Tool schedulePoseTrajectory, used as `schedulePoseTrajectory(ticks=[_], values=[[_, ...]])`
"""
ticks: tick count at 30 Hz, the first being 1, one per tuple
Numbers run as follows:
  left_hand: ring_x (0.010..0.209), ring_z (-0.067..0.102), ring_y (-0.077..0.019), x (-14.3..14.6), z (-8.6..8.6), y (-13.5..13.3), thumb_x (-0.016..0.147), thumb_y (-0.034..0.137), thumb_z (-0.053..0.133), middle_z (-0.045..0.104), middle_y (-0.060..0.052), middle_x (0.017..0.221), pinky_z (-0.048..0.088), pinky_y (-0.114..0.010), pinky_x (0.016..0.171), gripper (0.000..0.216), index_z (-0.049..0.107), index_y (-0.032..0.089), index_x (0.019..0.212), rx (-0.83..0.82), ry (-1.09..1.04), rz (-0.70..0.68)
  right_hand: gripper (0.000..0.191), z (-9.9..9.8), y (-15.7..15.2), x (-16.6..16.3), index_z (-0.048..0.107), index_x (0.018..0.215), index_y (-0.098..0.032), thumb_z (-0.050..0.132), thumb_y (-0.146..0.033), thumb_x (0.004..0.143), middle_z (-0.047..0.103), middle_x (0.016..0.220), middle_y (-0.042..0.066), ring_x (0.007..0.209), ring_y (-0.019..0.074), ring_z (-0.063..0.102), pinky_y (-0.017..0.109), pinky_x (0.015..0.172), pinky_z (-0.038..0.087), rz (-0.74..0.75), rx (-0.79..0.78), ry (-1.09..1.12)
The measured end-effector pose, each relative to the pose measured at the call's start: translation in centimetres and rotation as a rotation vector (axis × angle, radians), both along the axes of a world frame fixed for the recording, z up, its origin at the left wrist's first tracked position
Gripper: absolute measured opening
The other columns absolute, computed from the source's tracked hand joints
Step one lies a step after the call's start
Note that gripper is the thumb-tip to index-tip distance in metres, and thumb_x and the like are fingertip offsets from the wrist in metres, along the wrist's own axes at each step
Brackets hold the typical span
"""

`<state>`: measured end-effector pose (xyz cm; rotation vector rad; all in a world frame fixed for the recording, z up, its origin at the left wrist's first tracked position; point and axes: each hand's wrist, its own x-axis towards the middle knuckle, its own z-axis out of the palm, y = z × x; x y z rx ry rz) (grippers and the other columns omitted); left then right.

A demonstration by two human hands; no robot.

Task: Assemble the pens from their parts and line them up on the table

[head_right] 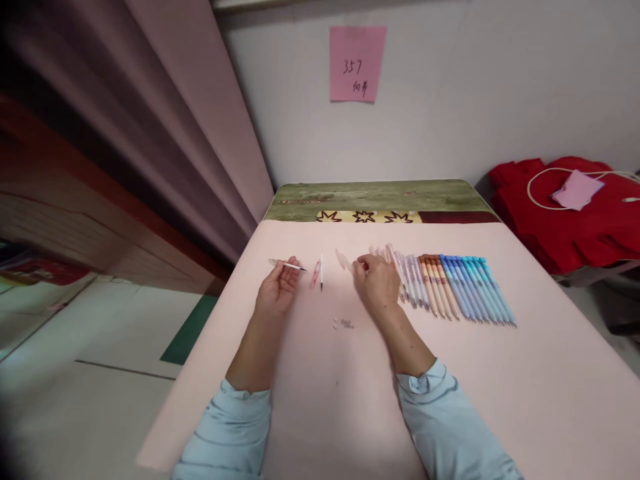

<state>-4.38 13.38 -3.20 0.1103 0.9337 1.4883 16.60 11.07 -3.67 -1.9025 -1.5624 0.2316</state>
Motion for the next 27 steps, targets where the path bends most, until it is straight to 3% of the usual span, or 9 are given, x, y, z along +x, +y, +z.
schedulePoseTrajectory(ticks=[4, 9, 15, 21, 27], values=[[0.077, 0.071, -0.0134, -0.2, 0.2, 0.1, 0.093, 0.015, 0.056, 0.074, -0.010, 0.085, 0.058, -0.024, 0.077, 0.015, 0.063, 0.010, 0.081, -0.010, -0.027, 0.037, 0.030, -0.4, -0.1, -0.3, 0.071, 0.106, -0.024, 0.061, -0.043, 0.086, 0.069, 0.102, 0.007, 0.088, 0.0208, 0.062, 0.030, 0.074, 0.039, 0.045, -0.093, -0.180], [0.076, 0.072, -0.0140, 0.3, 0.1, -0.1, 0.092, 0.015, 0.057, 0.074, -0.011, 0.084, 0.059, -0.024, 0.074, 0.013, 0.063, 0.009, 0.082, 0.014, -0.018, 0.015, 0.028, -0.8, -0.3, -0.9, 0.074, 0.090, -0.022, 0.052, -0.040, 0.092, 0.068, 0.097, 0.007, 0.078, 0.0178, 0.063, 0.028, 0.069, 0.037, 0.070, -0.150, -0.256], [0.075, 0.072, -0.0147, 0.5, -0.1, -0.3, 0.091, 0.015, 0.057, 0.074, -0.012, 0.085, 0.059, -0.026, 0.077, 0.010, 0.063, 0.009, 0.085, 0.046, 0.021, 0.029, 0.023, 0.1, -0.2, -0.5, 0.071, 0.090, -0.019, 0.051, -0.030, 0.087, 0.070, 0.087, 0.007, 0.075, 0.0188, 0.062, 0.028, 0.067, 0.038, -0.027, -0.006, -0.131], [0.077, 0.072, -0.0166, 0.1, 0.0, -0.3, 0.089, 0.016, 0.061, 0.074, -0.013, 0.087, 0.058, -0.032, 0.083, 0.007, 0.060, 0.010, 0.086, 0.057, 0.084, 0.097, 0.015, 1.1, -0.8, -1.3, 0.064, 0.079, -0.019, 0.056, -0.031, 0.079, 0.061, 0.062, -0.002, 0.054, 0.0119, 0.052, 0.022, 0.055, 0.038, 0.356, 0.037, 0.261], [0.077, 0.073, -0.0179, -0.1, -0.2, -0.3, 0.089, 0.018, 0.062, 0.074, -0.013, 0.086, 0.058, -0.034, 0.083, 0.009, 0.057, 0.011, 0.087, 0.085, 0.139, 0.132, 0.010, 0.9, -1.2, -1.8, 0.063, 0.076, -0.020, 0.057, -0.029, 0.077, 0.056, 0.059, -0.003, 0.053, 0.0108, 0.049, 0.021, 0.054, 0.037, 0.440, 0.036, 0.284]])
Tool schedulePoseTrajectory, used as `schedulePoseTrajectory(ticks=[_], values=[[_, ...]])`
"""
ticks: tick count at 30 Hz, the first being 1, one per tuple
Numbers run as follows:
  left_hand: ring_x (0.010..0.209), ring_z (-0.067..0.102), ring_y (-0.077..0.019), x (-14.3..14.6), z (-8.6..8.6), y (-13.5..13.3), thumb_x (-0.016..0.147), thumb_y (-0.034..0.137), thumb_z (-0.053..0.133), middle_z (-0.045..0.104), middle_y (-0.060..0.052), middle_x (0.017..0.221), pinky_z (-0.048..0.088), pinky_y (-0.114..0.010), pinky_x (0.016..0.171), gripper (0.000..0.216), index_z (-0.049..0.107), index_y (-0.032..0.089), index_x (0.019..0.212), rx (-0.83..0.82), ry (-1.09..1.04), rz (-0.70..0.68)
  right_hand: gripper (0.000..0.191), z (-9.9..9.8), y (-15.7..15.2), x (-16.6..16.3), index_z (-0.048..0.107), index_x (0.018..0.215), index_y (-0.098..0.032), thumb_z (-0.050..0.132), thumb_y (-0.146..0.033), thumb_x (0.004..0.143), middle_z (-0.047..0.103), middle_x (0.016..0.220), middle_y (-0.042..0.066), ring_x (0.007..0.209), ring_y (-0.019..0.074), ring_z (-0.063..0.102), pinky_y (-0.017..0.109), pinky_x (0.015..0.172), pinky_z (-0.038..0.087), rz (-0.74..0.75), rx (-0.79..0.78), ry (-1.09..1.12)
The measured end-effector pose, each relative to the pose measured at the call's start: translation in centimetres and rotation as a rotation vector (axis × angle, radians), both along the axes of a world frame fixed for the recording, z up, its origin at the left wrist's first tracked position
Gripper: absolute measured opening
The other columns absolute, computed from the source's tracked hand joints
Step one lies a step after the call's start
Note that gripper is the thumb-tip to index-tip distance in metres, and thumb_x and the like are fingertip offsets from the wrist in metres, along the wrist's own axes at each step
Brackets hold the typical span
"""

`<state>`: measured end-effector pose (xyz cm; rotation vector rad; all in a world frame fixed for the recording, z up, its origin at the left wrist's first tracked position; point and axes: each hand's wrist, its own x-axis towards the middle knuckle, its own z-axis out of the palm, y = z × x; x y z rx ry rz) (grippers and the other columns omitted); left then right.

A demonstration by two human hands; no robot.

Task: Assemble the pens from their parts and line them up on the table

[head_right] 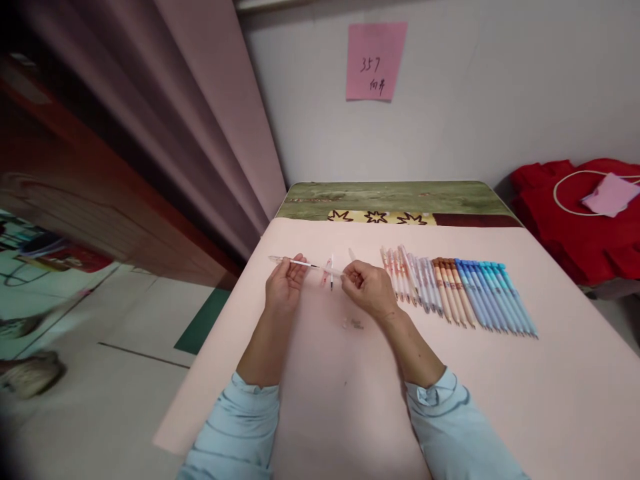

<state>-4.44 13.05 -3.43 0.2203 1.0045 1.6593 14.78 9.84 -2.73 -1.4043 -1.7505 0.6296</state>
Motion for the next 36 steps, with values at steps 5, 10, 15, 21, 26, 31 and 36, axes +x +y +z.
schedulePoseTrajectory(ticks=[5, 10, 15, 21, 26, 31, 36], values=[[0.075, 0.073, -0.0174, 0.1, 0.0, 0.0, 0.088, 0.019, 0.063, 0.074, -0.013, 0.086, 0.058, -0.034, 0.082, 0.010, 0.056, 0.012, 0.088, 0.000, 0.007, 0.000, 0.010, 0.0, -0.1, -0.2, 0.063, 0.076, -0.020, 0.058, -0.028, 0.077, 0.056, 0.059, -0.003, 0.053, 0.0108, 0.049, 0.022, 0.054, 0.036, 0.012, 0.009, -0.018], [0.077, 0.073, -0.0180, 0.1, -0.1, 0.0, 0.087, 0.021, 0.065, 0.074, -0.013, 0.088, 0.057, -0.034, 0.082, 0.013, 0.056, 0.012, 0.088, 0.015, 0.024, -0.017, 0.010, 0.0, -0.1, -0.3, 0.063, 0.076, -0.020, 0.058, -0.029, 0.078, 0.059, 0.060, -0.002, 0.053, 0.0110, 0.050, 0.022, 0.055, 0.037, 0.011, 0.012, -0.027], [0.076, 0.072, -0.0174, 0.7, -0.2, -0.3, 0.088, 0.021, 0.064, 0.074, -0.013, 0.089, 0.057, -0.032, 0.079, 0.012, 0.056, 0.012, 0.088, 0.045, 0.053, -0.088, 0.012, 0.0, -0.1, -0.4, 0.065, 0.079, -0.020, 0.058, -0.030, 0.080, 0.060, 0.062, -0.002, 0.054, 0.0109, 0.050, 0.021, 0.055, 0.037, 0.016, 0.023, -0.012], [0.072, 0.071, -0.0149, 1.2, -0.1, -0.6, 0.088, 0.021, 0.064, 0.074, -0.013, 0.091, 0.057, -0.031, 0.078, 0.012, 0.055, 0.013, 0.088, 0.072, 0.079, -0.115, 0.014, -0.2, 0.0, -0.4, 0.065, 0.081, -0.020, 0.057, -0.031, 0.082, 0.060, 0.062, -0.002, 0.054, 0.0112, 0.051, 0.022, 0.056, 0.039, -0.001, 0.028, 0.006], [0.076, 0.072, -0.0172, 1.1, -0.1, -0.5, 0.086, 0.023, 0.066, 0.074, -0.013, 0.091, 0.057, -0.031, 0.077, 0.016, 0.054, 0.014, 0.088, 0.066, 0.110, -0.098, 0.009, -0.2, 0.0, -0.4, 0.065, 0.080, -0.020, 0.060, -0.028, 0.079, 0.061, 0.063, -0.003, 0.055, 0.0111, 0.052, 0.022, 0.056, 0.038, -0.019, 0.055, -0.038], [0.076, 0.072, -0.0171, 1.4, 0.0, -0.7, 0.085, 0.025, 0.068, 0.074, -0.012, 0.090, 0.056, -0.030, 0.075, 0.018, 0.054, 0.014, 0.088, 0.074, 0.123, -0.124, 0.009, -0.1, -0.2, -0.7, 0.065, 0.081, -0.020, 0.061, -0.028, 0.080, 0.060, 0.062, -0.003, 0.055, 0.0108, 0.052, 0.021, 0.056, 0.037, -0.008, 0.065, -0.028], [0.079, 0.072, -0.0182, 2.4, 0.3, -1.2, 0.083, 0.026, 0.069, 0.074, -0.011, 0.090, 0.056, -0.031, 0.079, 0.020, 0.053, 0.015, 0.085, 0.078, 0.076, -0.227, 0.017, -0.4, -0.3, -1.3, 0.067, 0.081, -0.020, 0.060, -0.035, 0.085, 0.060, 0.061, -0.002, 0.053, 0.0107, 0.050, 0.021, 0.054, 0.036, -0.011, 0.078, 0.006]])
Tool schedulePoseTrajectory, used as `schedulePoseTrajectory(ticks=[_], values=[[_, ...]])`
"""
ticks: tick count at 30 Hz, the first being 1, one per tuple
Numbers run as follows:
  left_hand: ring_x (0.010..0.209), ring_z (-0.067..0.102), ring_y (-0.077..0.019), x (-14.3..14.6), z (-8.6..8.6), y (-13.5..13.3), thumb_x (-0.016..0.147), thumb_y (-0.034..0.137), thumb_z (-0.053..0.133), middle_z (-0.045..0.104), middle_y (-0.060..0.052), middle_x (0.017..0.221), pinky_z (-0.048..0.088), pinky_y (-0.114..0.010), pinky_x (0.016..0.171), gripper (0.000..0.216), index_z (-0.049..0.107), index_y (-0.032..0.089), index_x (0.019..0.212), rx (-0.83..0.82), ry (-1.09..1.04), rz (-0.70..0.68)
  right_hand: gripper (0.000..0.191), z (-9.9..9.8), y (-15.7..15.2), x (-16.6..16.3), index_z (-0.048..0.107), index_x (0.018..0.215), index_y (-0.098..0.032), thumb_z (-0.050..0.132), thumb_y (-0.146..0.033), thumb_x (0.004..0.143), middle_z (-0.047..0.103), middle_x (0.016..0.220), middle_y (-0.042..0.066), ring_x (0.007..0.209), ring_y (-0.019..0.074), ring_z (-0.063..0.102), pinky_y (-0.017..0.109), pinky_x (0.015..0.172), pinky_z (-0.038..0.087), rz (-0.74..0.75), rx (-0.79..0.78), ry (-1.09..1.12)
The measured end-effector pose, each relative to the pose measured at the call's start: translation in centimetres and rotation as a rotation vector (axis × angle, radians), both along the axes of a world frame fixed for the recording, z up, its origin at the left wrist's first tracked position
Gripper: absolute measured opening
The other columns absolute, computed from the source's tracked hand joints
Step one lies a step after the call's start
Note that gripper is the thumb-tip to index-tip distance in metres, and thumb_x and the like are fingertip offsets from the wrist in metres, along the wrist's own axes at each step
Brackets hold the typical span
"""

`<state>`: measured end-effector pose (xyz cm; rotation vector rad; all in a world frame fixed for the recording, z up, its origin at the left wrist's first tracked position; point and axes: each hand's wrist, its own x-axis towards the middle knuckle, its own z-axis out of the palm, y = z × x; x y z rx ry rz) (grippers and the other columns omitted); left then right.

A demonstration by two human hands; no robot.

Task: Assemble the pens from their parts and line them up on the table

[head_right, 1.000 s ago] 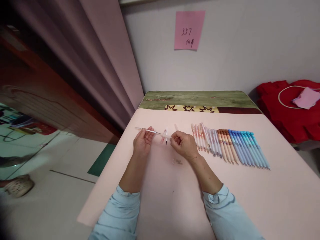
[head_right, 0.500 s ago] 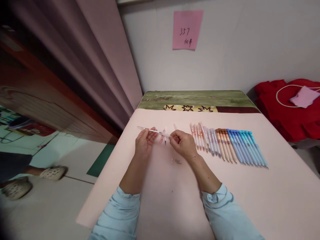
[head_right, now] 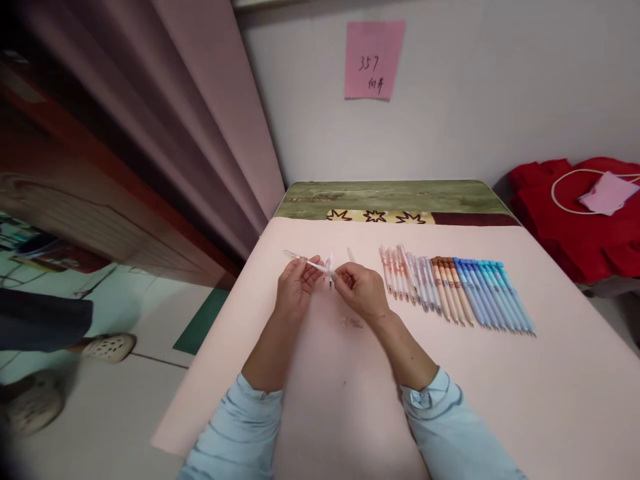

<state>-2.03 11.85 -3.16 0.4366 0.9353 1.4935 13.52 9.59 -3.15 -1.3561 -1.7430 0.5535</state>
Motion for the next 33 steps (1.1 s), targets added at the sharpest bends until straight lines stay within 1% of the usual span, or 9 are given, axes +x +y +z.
schedulePoseTrajectory(ticks=[4, 10, 17, 20, 21, 23, 25, 29, 33], values=[[0.087, 0.072, -0.0197, 0.4, 0.0, -0.3, 0.083, 0.025, 0.069, 0.074, -0.011, 0.094, 0.055, -0.032, 0.083, 0.018, 0.054, 0.016, 0.087, -0.011, -0.039, -0.067, 0.019, -0.2, 0.0, -0.3, 0.069, 0.080, -0.021, 0.060, -0.036, 0.086, 0.059, 0.059, -0.003, 0.052, 0.0106, 0.048, 0.022, 0.054, 0.035, -0.042, 0.003, 0.002], [0.086, 0.072, -0.0193, 0.4, 0.1, -0.4, 0.082, 0.026, 0.070, 0.074, -0.011, 0.095, 0.055, -0.032, 0.082, 0.020, 0.053, 0.016, 0.088, 0.007, -0.033, -0.091, 0.024, -0.2, 0.0, -0.3, 0.071, 0.081, -0.021, 0.058, -0.039, 0.088, 0.059, 0.058, -0.002, 0.051, 0.0113, 0.049, 0.022, 0.052, 0.034, -0.061, -0.026, -0.006], [0.083, 0.071, -0.0194, 0.5, 0.1, -0.5, 0.078, 0.032, 0.074, 0.073, -0.011, 0.095, 0.056, -0.030, 0.070, 0.028, 0.052, 0.017, 0.088, 0.012, 0.006, -0.114, 0.049, -0.5, 0.1, -0.4, 0.068, 0.068, -0.020, 0.043, -0.053, 0.095, 0.060, 0.055, 0.000, 0.051, 0.0130, 0.055, 0.023, 0.054, 0.039, -0.007, -0.194, 0.124], [0.080, 0.071, -0.0180, 0.4, 0.0, -0.3, 0.077, 0.031, 0.075, 0.074, -0.011, 0.091, 0.056, -0.028, 0.069, 0.029, 0.051, 0.016, 0.087, 0.036, 0.014, -0.073, 0.037, -0.7, 0.2, -0.8, 0.067, 0.088, -0.021, 0.059, -0.056, 0.086, 0.062, 0.061, -0.002, 0.053, 0.0131, 0.056, 0.023, 0.054, 0.041, -0.019, -0.183, 0.229], [0.079, 0.071, -0.0175, 0.4, 0.0, -0.3, 0.077, 0.031, 0.075, 0.074, -0.010, 0.090, 0.055, -0.027, 0.069, 0.029, 0.051, 0.016, 0.087, 0.040, 0.018, -0.061, 0.038, -0.8, 0.2, -0.9, 0.065, 0.094, -0.021, 0.066, -0.056, 0.081, 0.063, 0.063, -0.002, 0.054, 0.0131, 0.056, 0.023, 0.054, 0.042, -0.017, -0.170, 0.256], [0.078, 0.071, -0.0168, 0.4, 0.0, -0.3, 0.077, 0.031, 0.075, 0.074, -0.010, 0.089, 0.054, -0.026, 0.069, 0.029, 0.051, 0.017, 0.087, 0.039, 0.027, -0.050, 0.040, -0.9, 0.2, -1.0, 0.062, 0.092, -0.021, 0.072, -0.055, 0.075, 0.063, 0.066, -0.002, 0.056, 0.0132, 0.056, 0.023, 0.054, 0.042, -0.011, -0.156, 0.283], [0.078, 0.071, -0.0166, 0.4, 0.1, -0.4, 0.077, 0.031, 0.075, 0.074, -0.010, 0.090, 0.054, -0.026, 0.071, 0.029, 0.052, 0.017, 0.087, 0.039, 0.035, -0.061, 0.036, -1.1, 0.3, -0.9, 0.063, 0.082, -0.021, 0.065, -0.057, 0.081, 0.063, 0.064, -0.001, 0.055, 0.0134, 0.057, 0.023, 0.054, 0.043, 0.006, -0.186, 0.286], [0.079, 0.071, -0.0161, 0.5, 0.1, -0.4, 0.077, 0.032, 0.075, 0.074, -0.011, 0.092, 0.054, -0.028, 0.075, 0.028, 0.054, 0.016, 0.088, 0.044, 0.055, -0.086, 0.052, -1.2, 0.3, -0.7, 0.065, 0.070, -0.020, 0.041, -0.060, 0.094, 0.064, 0.060, 0.002, 0.050, 0.0143, 0.059, 0.025, 0.054, 0.044, 0.028, -0.301, 0.275], [0.078, 0.070, -0.0158, 0.4, 0.1, -0.4, 0.076, 0.032, 0.076, 0.074, -0.010, 0.091, 0.053, -0.028, 0.075, 0.029, 0.054, 0.016, 0.087, 0.051, 0.060, -0.076, 0.039, -1.0, 0.2, -0.7, 0.065, 0.087, -0.021, 0.064, -0.059, 0.080, 0.067, 0.068, 0.001, 0.056, 0.0145, 0.059, 0.023, 0.053, 0.043, -0.017, -0.208, 0.221]])
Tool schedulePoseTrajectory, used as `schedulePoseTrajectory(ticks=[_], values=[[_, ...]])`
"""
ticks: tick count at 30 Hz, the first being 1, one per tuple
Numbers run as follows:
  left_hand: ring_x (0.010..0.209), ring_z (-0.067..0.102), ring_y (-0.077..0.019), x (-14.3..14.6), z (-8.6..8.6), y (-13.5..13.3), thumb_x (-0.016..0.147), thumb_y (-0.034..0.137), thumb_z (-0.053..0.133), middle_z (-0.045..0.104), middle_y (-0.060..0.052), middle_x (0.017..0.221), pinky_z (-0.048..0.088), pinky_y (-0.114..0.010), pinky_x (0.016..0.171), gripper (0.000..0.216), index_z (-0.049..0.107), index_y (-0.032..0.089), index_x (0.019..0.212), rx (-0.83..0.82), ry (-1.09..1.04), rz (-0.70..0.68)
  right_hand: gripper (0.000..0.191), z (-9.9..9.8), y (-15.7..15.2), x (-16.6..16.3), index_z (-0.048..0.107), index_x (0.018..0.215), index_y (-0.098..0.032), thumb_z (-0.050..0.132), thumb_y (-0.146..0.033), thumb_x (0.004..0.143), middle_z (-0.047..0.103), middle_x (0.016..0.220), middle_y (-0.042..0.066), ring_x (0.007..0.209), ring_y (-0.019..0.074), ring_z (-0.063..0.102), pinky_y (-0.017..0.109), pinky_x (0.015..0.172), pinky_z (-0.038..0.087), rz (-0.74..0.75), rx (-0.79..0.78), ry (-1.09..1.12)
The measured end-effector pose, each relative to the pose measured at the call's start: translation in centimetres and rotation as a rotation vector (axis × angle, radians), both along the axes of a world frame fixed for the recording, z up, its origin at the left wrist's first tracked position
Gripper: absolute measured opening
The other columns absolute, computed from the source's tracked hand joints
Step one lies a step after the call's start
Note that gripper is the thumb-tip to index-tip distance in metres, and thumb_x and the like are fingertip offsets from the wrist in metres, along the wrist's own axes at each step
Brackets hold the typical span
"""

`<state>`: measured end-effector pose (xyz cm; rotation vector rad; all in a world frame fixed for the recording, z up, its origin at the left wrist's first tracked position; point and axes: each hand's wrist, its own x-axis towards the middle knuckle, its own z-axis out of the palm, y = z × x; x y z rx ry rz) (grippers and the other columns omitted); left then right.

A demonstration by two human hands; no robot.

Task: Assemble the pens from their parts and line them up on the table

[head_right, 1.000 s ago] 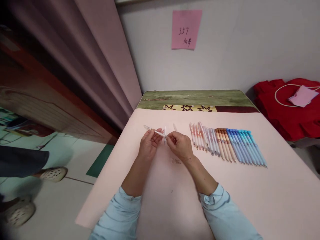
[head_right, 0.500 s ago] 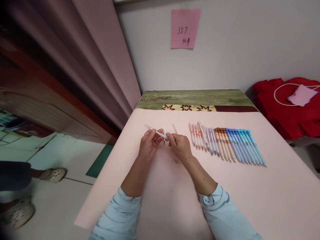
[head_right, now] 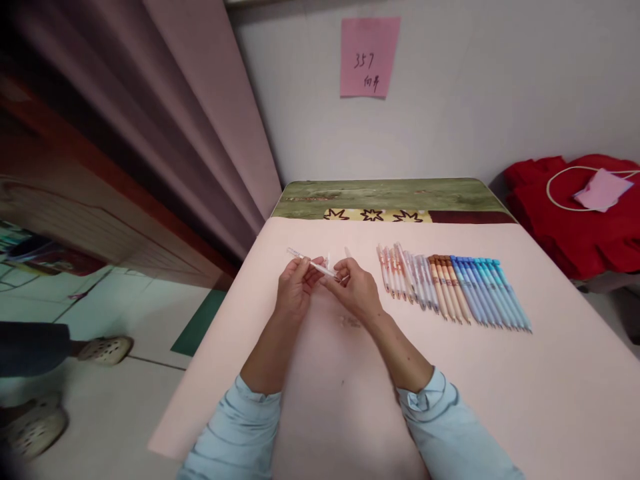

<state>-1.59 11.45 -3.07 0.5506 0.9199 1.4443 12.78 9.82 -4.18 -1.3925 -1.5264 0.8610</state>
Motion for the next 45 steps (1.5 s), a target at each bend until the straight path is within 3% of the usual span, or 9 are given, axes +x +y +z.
schedulePoseTrajectory(ticks=[6, 11, 15, 20, 25, 30, 35, 41, 45], values=[[0.075, 0.070, -0.0151, 0.01, 0.06, -0.02, 0.076, 0.035, 0.076, 0.075, -0.010, 0.091, 0.053, -0.028, 0.075, 0.030, 0.054, 0.016, 0.086, 0.004, 0.028, -0.019, 0.048, 0.20, -0.02, 0.00, 0.066, 0.076, -0.020, 0.044, -0.059, 0.093, 0.065, 0.064, 0.002, 0.056, 0.0146, 0.061, 0.025, 0.057, 0.045, 0.079, -0.081, 0.042], [0.073, 0.069, -0.0148, 0.06, 0.13, -0.09, 0.074, 0.036, 0.077, 0.075, -0.009, 0.088, 0.052, -0.028, 0.075, 0.033, 0.054, 0.016, 0.086, 0.017, 0.028, -0.018, 0.038, 0.38, -0.09, -0.11, 0.066, 0.086, -0.021, 0.063, -0.059, 0.082, 0.065, 0.065, -0.001, 0.056, 0.0140, 0.058, 0.023, 0.054, 0.042, 0.039, -0.012, -0.018], [0.072, 0.069, -0.0148, 0.08, 0.21, -0.14, 0.075, 0.037, 0.076, 0.075, -0.010, 0.089, 0.052, -0.030, 0.076, 0.032, 0.054, 0.016, 0.086, 0.019, 0.036, -0.044, 0.051, 0.48, -0.16, -0.17, 0.067, 0.075, -0.020, 0.042, -0.059, 0.094, 0.066, 0.064, 0.003, 0.057, 0.0149, 0.062, 0.026, 0.059, 0.046, 0.113, -0.086, 0.037], [0.070, 0.068, -0.0144, 0.10, 0.28, -0.13, 0.073, 0.037, 0.077, 0.075, -0.009, 0.088, 0.052, -0.028, 0.073, 0.034, 0.052, 0.017, 0.084, 0.025, 0.040, -0.037, 0.038, 0.59, -0.22, -0.21, 0.064, 0.091, -0.022, 0.066, -0.058, 0.080, 0.067, 0.069, 0.000, 0.057, 0.0142, 0.059, 0.023, 0.054, 0.042, 0.013, 0.005, -0.055], [0.070, 0.069, -0.0146, 0.10, 0.30, -0.14, 0.073, 0.037, 0.077, 0.074, -0.009, 0.087, 0.052, -0.030, 0.075, 0.034, 0.052, 0.017, 0.083, 0.024, 0.046, -0.053, 0.049, 0.55, -0.19, -0.23, 0.066, 0.076, -0.021, 0.040, -0.058, 0.095, 0.067, 0.065, 0.002, 0.056, 0.0145, 0.061, 0.025, 0.058, 0.045, 0.092, -0.066, -0.001], [0.069, 0.068, -0.0142, 0.11, 0.18, -0.12, 0.073, 0.036, 0.077, 0.075, -0.009, 0.086, 0.051, -0.027, 0.070, 0.034, 0.051, 0.017, 0.083, 0.024, 0.047, -0.041, 0.038, 0.71, -0.26, -0.25, 0.063, 0.085, -0.021, 0.064, -0.059, 0.081, 0.066, 0.067, 0.000, 0.057, 0.0142, 0.058, 0.023, 0.054, 0.041, 0.005, 0.012, -0.076], [0.070, 0.069, -0.0153, 0.11, 0.14, -0.10, 0.073, 0.036, 0.077, 0.075, -0.009, 0.086, 0.051, -0.030, 0.075, 0.034, 0.052, 0.017, 0.084, 0.026, 0.055, -0.053, 0.051, 0.64, -0.23, -0.26, 0.065, 0.075, -0.020, 0.038, -0.058, 0.096, 0.066, 0.064, 0.002, 0.055, 0.0142, 0.061, 0.025, 0.058, 0.044, 0.111, -0.073, 0.018], [0.070, 0.069, -0.0158, 0.11, 0.12, -0.06, 0.072, 0.037, 0.078, 0.075, -0.009, 0.086, 0.051, -0.029, 0.072, 0.034, 0.053, 0.017, 0.083, 0.024, 0.062, -0.041, 0.037, 0.83, -0.26, -0.26, 0.064, 0.084, -0.022, 0.065, -0.059, 0.080, 0.067, 0.067, 0.000, 0.057, 0.0139, 0.058, 0.023, 0.054, 0.040, -0.005, 0.011, -0.069], [0.072, 0.069, -0.0169, 0.05, 0.04, -0.01, 0.071, 0.037, 0.078, 0.075, -0.009, 0.084, 0.051, -0.032, 0.076, 0.033, 0.054, 0.017, 0.081, 0.048, 0.086, -0.062, 0.035, 0.93, -0.33, -0.20, 0.064, 0.076, -0.021, 0.060, -0.055, 0.085, 0.066, 0.063, 0.000, 0.056, 0.0141, 0.058, 0.023, 0.054, 0.040, 0.027, -0.015, -0.087]])
